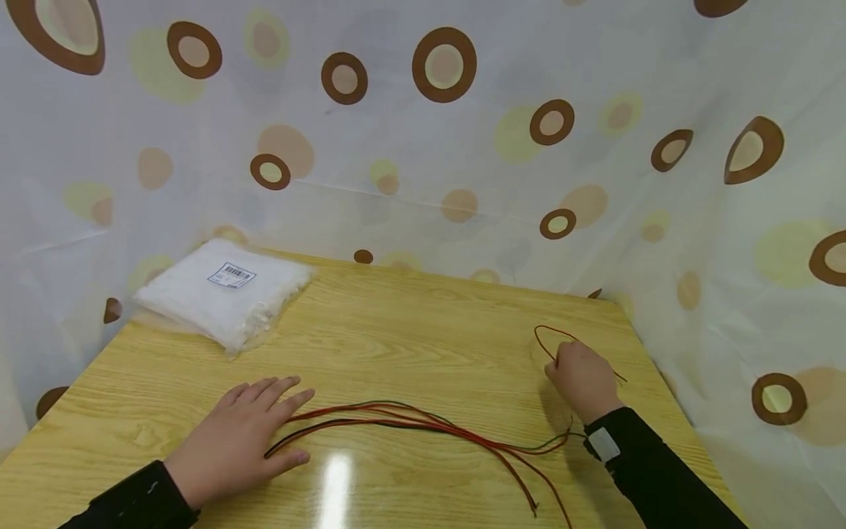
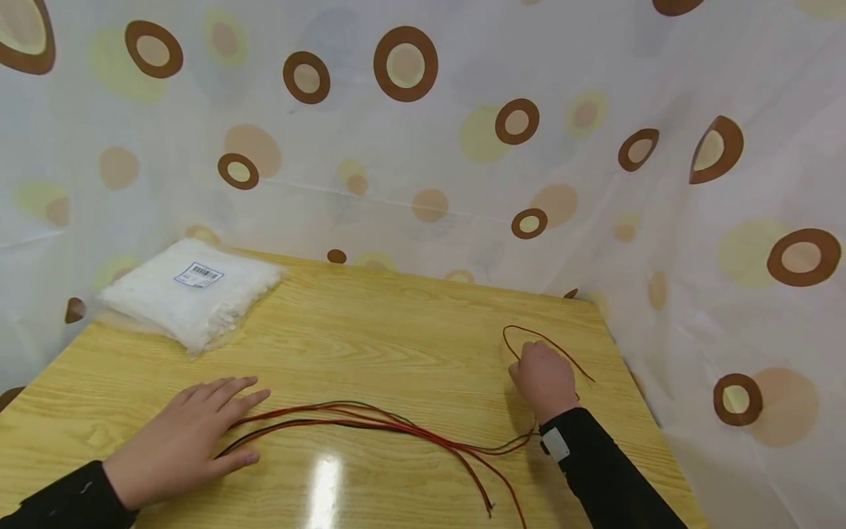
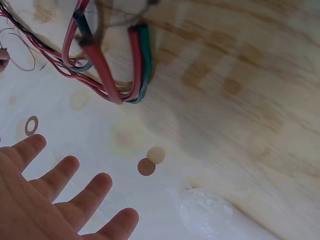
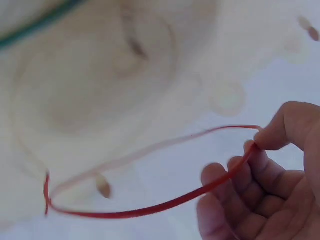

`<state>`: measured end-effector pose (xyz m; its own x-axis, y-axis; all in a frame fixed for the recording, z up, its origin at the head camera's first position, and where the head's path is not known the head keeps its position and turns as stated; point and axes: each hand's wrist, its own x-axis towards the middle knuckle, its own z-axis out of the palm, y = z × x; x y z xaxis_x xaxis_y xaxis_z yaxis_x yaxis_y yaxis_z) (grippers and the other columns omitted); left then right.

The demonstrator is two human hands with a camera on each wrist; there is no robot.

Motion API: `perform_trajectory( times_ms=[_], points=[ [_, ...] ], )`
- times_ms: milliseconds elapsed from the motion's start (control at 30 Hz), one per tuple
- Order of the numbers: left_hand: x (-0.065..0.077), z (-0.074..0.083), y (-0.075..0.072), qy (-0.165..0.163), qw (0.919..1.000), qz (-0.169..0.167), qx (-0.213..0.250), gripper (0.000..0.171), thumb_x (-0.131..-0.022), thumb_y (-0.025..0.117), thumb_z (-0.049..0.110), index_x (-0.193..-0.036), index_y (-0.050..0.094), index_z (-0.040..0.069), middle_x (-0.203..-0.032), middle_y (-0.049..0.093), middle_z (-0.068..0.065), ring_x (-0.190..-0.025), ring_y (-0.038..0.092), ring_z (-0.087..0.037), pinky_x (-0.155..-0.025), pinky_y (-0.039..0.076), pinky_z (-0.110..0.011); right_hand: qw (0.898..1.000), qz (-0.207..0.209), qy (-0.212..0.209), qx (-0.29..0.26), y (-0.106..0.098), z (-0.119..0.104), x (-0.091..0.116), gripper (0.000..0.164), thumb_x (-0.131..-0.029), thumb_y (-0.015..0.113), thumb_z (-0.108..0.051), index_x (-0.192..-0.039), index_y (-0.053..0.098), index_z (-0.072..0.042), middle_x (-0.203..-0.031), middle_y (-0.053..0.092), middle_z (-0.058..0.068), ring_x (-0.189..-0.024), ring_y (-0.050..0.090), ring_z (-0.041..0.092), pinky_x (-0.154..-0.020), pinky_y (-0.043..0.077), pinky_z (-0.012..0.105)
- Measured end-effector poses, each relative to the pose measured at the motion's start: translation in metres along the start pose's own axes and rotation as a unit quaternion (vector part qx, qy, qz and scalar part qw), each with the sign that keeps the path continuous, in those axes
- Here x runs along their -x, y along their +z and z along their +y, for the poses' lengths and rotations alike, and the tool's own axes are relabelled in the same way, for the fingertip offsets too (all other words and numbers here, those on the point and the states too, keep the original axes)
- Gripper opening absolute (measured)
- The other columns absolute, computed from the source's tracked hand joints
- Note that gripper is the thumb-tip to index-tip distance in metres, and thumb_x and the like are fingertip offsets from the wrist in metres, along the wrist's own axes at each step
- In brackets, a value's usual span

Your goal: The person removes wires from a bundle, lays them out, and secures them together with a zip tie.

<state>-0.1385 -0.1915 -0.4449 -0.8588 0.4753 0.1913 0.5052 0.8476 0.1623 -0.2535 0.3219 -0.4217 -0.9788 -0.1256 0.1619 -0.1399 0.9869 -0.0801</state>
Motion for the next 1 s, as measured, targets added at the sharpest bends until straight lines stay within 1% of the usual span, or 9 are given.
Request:
perform_trajectory(
  times_ms=[133,233,400,567,667,767,900,933,1000],
  points=[
    [0.001,0.001,-0.002,0.001,1.0,0.004,-0.006,0.075,-0.094,0.063,0.07,-0.153,0.055,0.024,-0.155,0.054,-0.007,-0.135,0.057,-0.034,-0.107,0.046,-0.061,0.998,0.064,-0.024,0.002,-0.021,-0.017,0.006,0.019,-0.097,0.062,-0.008,-0.08,0.056,-0.003,-0.075,0.05,0.009,-0.059,0.044,0.019,-0.053,0.036,0.032],
    [0.0,0.001,-0.003,0.003,1.0,0.001,-0.007,0.075,-0.095,0.06,0.072,-0.153,0.055,0.023,-0.155,0.054,-0.008,-0.134,0.057,-0.033,-0.106,0.046,-0.061,0.995,0.084,-0.039,-0.029,-0.038,-0.035,0.011,0.013,-0.098,0.06,-0.008,-0.086,0.062,-0.003,-0.08,0.056,0.009,-0.062,0.045,0.018,-0.056,0.038,0.031],
    [0.002,0.001,-0.007,-0.003,1.0,-0.006,-0.006,0.075,-0.094,0.06,0.072,-0.152,0.056,0.024,-0.155,0.053,-0.008,-0.134,0.058,-0.035,-0.106,0.047,-0.062,0.991,0.056,-0.046,-0.109,-0.069,-0.074,0.023,0.013,-0.1,0.058,-0.012,-0.096,0.069,-0.006,-0.093,0.062,0.007,-0.075,0.051,0.018,-0.067,0.044,0.033],
    [0.004,0.002,-0.011,-0.011,0.9999,-0.005,-0.008,0.074,-0.094,0.062,0.07,-0.152,0.056,0.023,-0.156,0.053,-0.008,-0.134,0.058,-0.035,-0.107,0.046,-0.062,0.982,0.027,-0.068,-0.175,-0.096,-0.1,0.035,0.009,-0.1,0.061,-0.011,-0.097,0.069,-0.012,-0.093,0.064,0.001,-0.08,0.053,0.016,-0.071,0.046,0.032],
    [0.003,0.002,-0.012,-0.013,0.9999,-0.001,-0.007,0.073,-0.096,0.061,0.069,-0.152,0.056,0.022,-0.156,0.053,-0.008,-0.135,0.057,-0.035,-0.107,0.046,-0.061,0.967,-0.016,-0.083,-0.239,-0.108,-0.108,0.038,0.009,-0.103,0.061,-0.011,-0.101,0.07,-0.012,-0.092,0.063,0.0,-0.077,0.052,0.016,-0.067,0.043,0.03],
    [0.002,0.003,-0.013,-0.013,0.9999,0.0,-0.002,0.072,-0.098,0.057,0.069,-0.153,0.055,0.021,-0.156,0.052,-0.008,-0.135,0.057,-0.035,-0.108,0.045,-0.061,0.941,-0.091,-0.07,-0.317,-0.109,-0.112,0.037,0.012,-0.107,0.059,-0.016,-0.103,0.068,-0.01,-0.091,0.063,0.004,-0.075,0.049,0.017,-0.066,0.041,0.032],
    [0.001,0.004,-0.013,-0.015,0.9999,0.0,0.002,0.071,-0.1,0.055,0.068,-0.153,0.054,0.021,-0.156,0.053,-0.008,-0.136,0.057,-0.035,-0.109,0.045,-0.061,0.905,-0.186,-0.038,-0.38,-0.09,-0.12,0.034,0.019,-0.108,0.057,-0.022,-0.099,0.067,-0.008,-0.089,0.063,0.007,-0.074,0.047,0.019,-0.069,0.039,0.035],
    [0.001,0.005,-0.013,-0.018,0.9998,0.0,0.003,0.07,-0.1,0.055,0.067,-0.153,0.054,0.021,-0.156,0.053,-0.008,-0.136,0.057,-0.035,-0.11,0.045,-0.061,0.899,-0.204,-0.031,-0.386,-0.082,-0.122,0.033,0.02,-0.108,0.057,-0.022,-0.098,0.068,-0.009,-0.089,0.063,0.007,-0.073,0.046,0.019,-0.069,0.038,0.035],
    [0.0,0.007,-0.012,-0.023,0.9997,-0.003,0.006,0.069,-0.101,0.055,0.066,-0.153,0.054,0.021,-0.156,0.053,-0.008,-0.136,0.057,-0.035,-0.11,0.044,-0.061,0.895,-0.232,-0.026,-0.38,-0.066,-0.126,0.034,0.022,-0.108,0.057,-0.022,-0.097,0.069,-0.007,-0.084,0.06,0.005,-0.069,0.042,0.018,-0.066,0.036,0.034]
  ],
)
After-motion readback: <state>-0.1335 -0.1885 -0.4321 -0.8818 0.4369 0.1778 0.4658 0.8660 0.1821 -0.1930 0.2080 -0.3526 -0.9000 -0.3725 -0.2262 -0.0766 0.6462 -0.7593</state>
